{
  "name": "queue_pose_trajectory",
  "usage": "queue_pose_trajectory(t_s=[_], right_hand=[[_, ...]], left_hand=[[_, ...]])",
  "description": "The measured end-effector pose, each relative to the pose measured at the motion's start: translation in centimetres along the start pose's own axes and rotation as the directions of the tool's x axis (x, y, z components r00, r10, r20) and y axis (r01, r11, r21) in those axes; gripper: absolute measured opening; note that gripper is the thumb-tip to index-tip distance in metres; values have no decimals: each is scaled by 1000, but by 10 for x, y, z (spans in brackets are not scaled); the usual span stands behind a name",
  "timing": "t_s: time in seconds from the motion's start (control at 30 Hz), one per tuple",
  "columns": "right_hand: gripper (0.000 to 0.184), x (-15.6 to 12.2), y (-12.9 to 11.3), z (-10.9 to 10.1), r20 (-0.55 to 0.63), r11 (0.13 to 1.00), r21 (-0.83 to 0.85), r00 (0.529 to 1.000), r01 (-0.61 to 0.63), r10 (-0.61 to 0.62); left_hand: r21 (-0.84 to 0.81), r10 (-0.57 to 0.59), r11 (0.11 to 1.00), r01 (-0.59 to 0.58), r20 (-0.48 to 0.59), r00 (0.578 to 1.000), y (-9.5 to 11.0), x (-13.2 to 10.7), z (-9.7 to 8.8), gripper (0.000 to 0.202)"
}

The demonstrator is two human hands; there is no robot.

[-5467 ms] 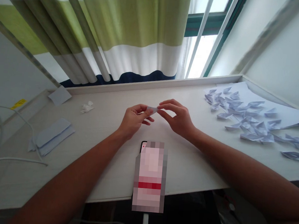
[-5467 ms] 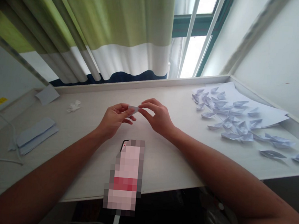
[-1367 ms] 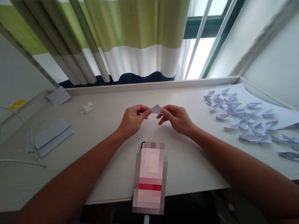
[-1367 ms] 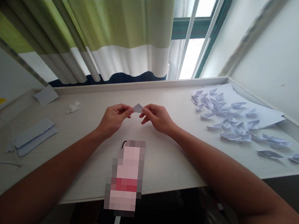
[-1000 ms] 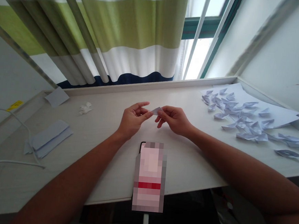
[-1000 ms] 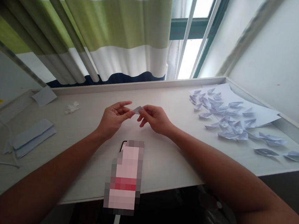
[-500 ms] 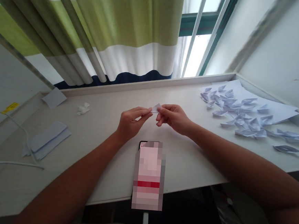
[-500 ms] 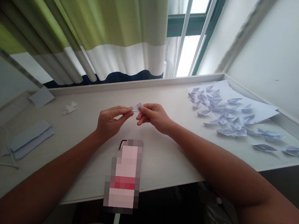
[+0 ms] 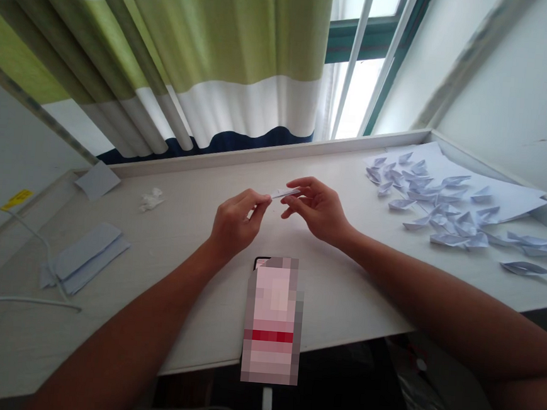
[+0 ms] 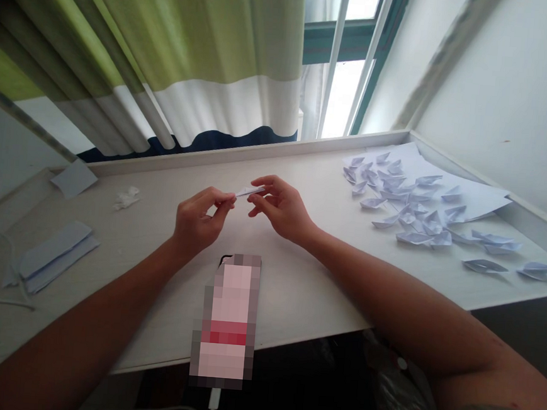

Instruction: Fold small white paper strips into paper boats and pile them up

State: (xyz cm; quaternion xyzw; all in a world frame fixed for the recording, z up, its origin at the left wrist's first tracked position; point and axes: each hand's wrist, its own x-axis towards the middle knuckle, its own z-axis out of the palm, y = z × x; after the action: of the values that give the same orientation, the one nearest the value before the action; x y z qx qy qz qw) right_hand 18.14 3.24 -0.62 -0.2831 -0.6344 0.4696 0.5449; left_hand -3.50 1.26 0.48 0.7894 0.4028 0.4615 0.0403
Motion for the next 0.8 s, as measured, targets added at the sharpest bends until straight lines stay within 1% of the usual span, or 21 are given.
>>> queue_pose_trajectory(t_s=[0.17,0.23,0.3,0.43,0.5,0.57,0.63,0.73,0.8], right_hand=[[36,2,1,-1,-50,999,-32,998,22,-24],[35,2,0,-2,-44,999,-38,999,27,-28],[34,3,-1,-4,-8,998,-59,999,30,-31],[34,1,-1,-7,137,990,-138,991,17,2],[33,0,0,-7,170,986,-165,985,6,23],[32,-1,2,-7,172,982,-187,985,6,27],[31,-1,3,-8,173,980,-195,985,26,9],[40,0,4,-8,155,985,-170,988,37,-10],[45,1,4,-8,134,990,-142,991,8,11]], left_hand=[[-66,9,998,-7,17,1000,0,-1,4,18],[-90,10,996,-8,22,1000,0,-1,6,16],[-111,-1,994,4,27,1000,0,-1,7,13],[-202,-55,977,71,83,995,1,0,5,14],[-229,-94,966,123,132,987,2,1,4,15],[-247,-141,952,180,166,976,2,2,3,17],[-276,-183,934,226,175,967,2,2,4,17],[-329,-215,905,268,191,958,3,2,5,23],[-350,-224,892,285,203,953,3,2,6,24]])
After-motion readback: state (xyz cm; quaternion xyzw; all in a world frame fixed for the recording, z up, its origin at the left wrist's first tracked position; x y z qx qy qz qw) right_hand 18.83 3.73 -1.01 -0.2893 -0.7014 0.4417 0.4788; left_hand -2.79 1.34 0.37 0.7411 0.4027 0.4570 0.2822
